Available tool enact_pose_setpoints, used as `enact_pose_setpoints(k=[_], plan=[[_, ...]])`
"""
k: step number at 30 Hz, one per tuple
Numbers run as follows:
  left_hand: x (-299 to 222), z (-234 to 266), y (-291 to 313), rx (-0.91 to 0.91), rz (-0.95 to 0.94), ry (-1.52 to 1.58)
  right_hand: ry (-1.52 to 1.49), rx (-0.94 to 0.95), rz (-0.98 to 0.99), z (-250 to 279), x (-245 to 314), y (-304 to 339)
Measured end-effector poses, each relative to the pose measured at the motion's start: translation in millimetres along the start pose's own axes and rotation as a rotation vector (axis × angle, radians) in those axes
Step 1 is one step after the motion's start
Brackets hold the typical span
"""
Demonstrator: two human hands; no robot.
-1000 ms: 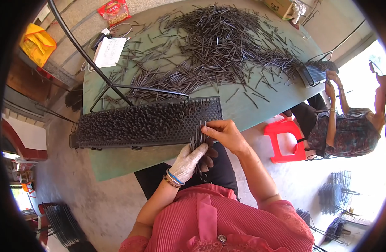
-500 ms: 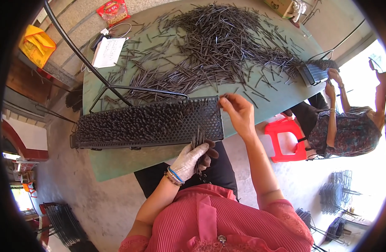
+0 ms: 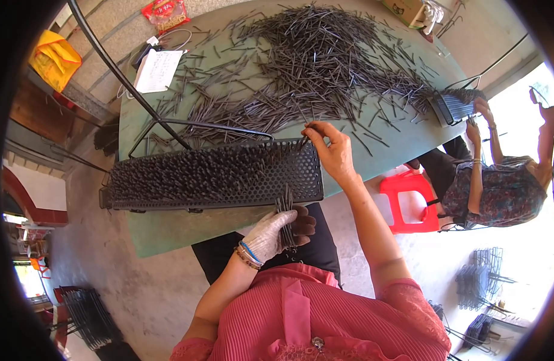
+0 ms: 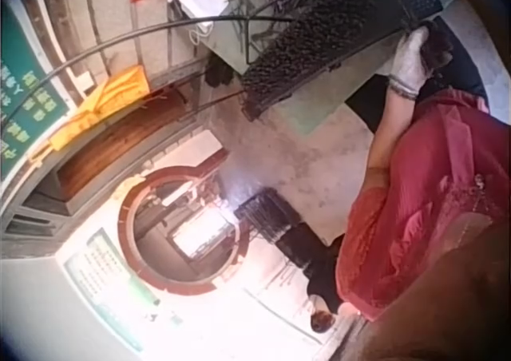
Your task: The person is manually inserting thin metal pins into a perforated plate (jig).
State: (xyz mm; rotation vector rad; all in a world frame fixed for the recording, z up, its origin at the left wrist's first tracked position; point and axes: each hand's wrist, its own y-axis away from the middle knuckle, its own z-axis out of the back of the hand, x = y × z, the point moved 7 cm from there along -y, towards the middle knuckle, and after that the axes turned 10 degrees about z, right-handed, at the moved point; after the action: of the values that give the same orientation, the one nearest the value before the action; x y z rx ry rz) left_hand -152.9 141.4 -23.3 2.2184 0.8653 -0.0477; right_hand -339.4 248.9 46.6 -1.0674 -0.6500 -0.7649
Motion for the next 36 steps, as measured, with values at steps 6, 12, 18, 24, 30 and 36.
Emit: enact_pose_setpoints(k=[6, 12, 18, 24, 30, 36], plan=[[1.9, 5.0, -4.3, -0.029, 0.010, -0.011, 0.039, -0.025, 0.055, -1.0, 1.6, 1.3], [-0.5, 9.8, -5.3, -0.052, -0.018, -0.113, 0.225, 0.030, 0.237, -12.1, 7.6, 10.5], [-0.7, 5.3, -0.5, -0.095, 0.005, -0.235, 0.283, 0.105, 0.361, -18.2, 24.3, 9.2], [0.6, 3.4, 1.5, -0.110, 0.007, -0.239, 0.350, 0.146, 0.498, -26.1, 29.6, 10.7], [0.5, 7.2, -2.5, -0.070, -0.029, -0.165, 0.399, 0.074, 0.437, -14.7, 27.3, 15.2], [-14.1, -14.5, 9.4, -0.065, -0.132, -0.224, -0.169, 0.213, -0.187, -11.2, 22.4, 41.7]])
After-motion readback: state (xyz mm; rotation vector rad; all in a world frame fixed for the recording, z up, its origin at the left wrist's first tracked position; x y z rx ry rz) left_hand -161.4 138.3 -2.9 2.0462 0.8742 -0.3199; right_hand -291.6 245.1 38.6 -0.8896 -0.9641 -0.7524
